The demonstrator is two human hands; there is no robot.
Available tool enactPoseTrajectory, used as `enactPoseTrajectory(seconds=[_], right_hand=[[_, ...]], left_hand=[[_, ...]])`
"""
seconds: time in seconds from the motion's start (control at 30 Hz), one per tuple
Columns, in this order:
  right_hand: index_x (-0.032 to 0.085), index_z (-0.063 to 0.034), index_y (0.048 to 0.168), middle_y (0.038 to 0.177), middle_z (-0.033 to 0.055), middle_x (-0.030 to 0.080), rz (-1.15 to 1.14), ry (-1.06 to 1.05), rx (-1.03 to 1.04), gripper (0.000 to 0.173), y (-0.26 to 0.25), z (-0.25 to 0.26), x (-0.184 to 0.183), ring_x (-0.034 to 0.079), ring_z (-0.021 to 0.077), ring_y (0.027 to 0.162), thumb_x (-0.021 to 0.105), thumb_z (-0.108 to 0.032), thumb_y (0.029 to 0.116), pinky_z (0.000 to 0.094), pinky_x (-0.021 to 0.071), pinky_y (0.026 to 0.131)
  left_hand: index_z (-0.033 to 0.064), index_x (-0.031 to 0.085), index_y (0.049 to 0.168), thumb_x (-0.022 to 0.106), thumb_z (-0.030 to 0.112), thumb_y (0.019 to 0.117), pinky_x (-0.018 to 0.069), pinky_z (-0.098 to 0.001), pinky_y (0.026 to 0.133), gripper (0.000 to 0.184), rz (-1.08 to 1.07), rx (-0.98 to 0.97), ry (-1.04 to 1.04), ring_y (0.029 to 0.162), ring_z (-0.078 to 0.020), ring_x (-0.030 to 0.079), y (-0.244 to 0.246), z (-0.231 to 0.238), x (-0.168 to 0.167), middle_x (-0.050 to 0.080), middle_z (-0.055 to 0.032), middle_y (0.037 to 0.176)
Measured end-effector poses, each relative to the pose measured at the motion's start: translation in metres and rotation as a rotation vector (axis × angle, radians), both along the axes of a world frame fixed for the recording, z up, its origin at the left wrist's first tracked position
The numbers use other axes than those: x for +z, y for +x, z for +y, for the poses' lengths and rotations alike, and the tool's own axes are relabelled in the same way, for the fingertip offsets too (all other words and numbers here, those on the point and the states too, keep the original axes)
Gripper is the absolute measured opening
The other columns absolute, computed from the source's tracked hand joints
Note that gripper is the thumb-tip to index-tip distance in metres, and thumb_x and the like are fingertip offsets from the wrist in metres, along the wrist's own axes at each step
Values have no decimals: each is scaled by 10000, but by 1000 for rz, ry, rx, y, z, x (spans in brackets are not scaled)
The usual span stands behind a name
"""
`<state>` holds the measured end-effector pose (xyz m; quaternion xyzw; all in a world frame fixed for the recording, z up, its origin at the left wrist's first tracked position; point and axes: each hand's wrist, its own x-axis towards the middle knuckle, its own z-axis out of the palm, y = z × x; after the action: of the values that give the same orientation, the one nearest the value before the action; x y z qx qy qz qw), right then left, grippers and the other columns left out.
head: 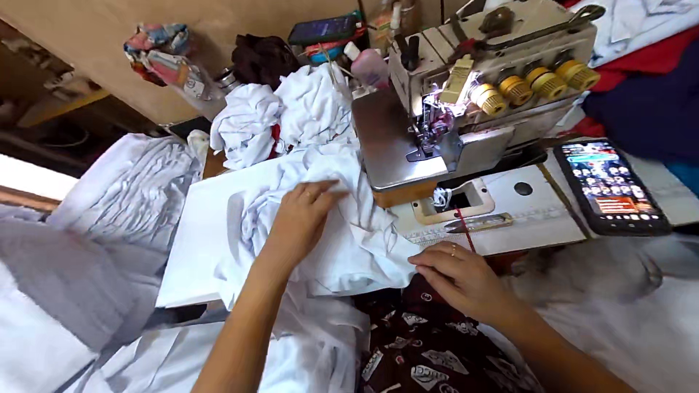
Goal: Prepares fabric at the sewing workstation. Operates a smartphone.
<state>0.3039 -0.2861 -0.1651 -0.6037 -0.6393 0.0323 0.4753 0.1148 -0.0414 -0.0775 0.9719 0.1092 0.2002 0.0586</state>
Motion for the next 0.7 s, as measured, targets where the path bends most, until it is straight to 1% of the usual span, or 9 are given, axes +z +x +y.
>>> enactPoseTrajectory(seconds=[0.03,0.1,0.17,0.27,0.37,0.43,0.57,0.63,0.7], right_hand=[[764,-113,1065,972,45,735,2,-17,27,245,-2,2,2,690,128,930,553,-229,1022,252,560,843],[764,-107,1071,969,45,735,36,-21,56,244,-2,8,6,691,105,893,562,-234,1020,231,564,812],[750,-70,1058,937,43,726,154,43,78,230,-1,15,11,667,37,836,584,-226,1022,158,551,769],[713,-21,1036,888,33,717,340,155,113,216,-4,23,19,644,-38,780,594,-202,1032,106,538,720],[699,-30,1047,889,21,715,338,219,124,214,-3,27,22,639,-52,790,585,-211,1044,95,532,727],[698,-41,1054,888,6,712,342,212,98,215,1,22,22,636,-57,789,582,-222,1045,95,533,730],[711,-58,1053,871,-53,714,420,146,1,227,19,5,14,632,-78,753,588,-248,1034,102,541,690],[709,-86,1056,866,-94,707,469,139,3,205,25,5,16,629,-88,742,583,-246,1034,102,541,675],[707,-113,1072,877,-114,709,486,153,59,193,25,10,24,641,-81,749,580,-254,1038,113,557,681]], left_hand=[[90,738,1180,612,56,950,488,-624,933,264,77,-9,30,1182,-414,621,8,9,0,634,-180,1346],[83,747,1034,656,111,950,475,-630,916,127,106,-40,46,1178,-410,617,21,19,7,665,-161,1272],[47,724,1024,585,137,992,472,-603,944,169,34,-84,-6,1157,-373,634,31,19,29,709,-142,1140],[23,670,1060,515,177,1040,497,-491,981,219,-32,-173,-142,1101,-274,655,45,3,74,705,-124,1079],[71,721,1022,722,119,898,557,-455,855,133,181,-259,-151,957,-236,686,51,-17,78,714,-78,983],[87,756,1024,859,146,783,544,-551,857,269,371,-216,-133,1009,-320,687,47,-19,43,726,-114,1030],[42,755,998,685,152,930,523,-556,921,146,239,-205,-147,1075,-324,678,26,8,0,727,-130,1069],[-23,707,1094,595,120,998,535,-485,943,206,103,-130,-274,1027,-274,682,29,9,27,710,-153,1060],[-21,650,1081,514,148,1039,543,-316,805,220,-59,-100,-321,851,-112,639,44,1,64,666,-83,946]])
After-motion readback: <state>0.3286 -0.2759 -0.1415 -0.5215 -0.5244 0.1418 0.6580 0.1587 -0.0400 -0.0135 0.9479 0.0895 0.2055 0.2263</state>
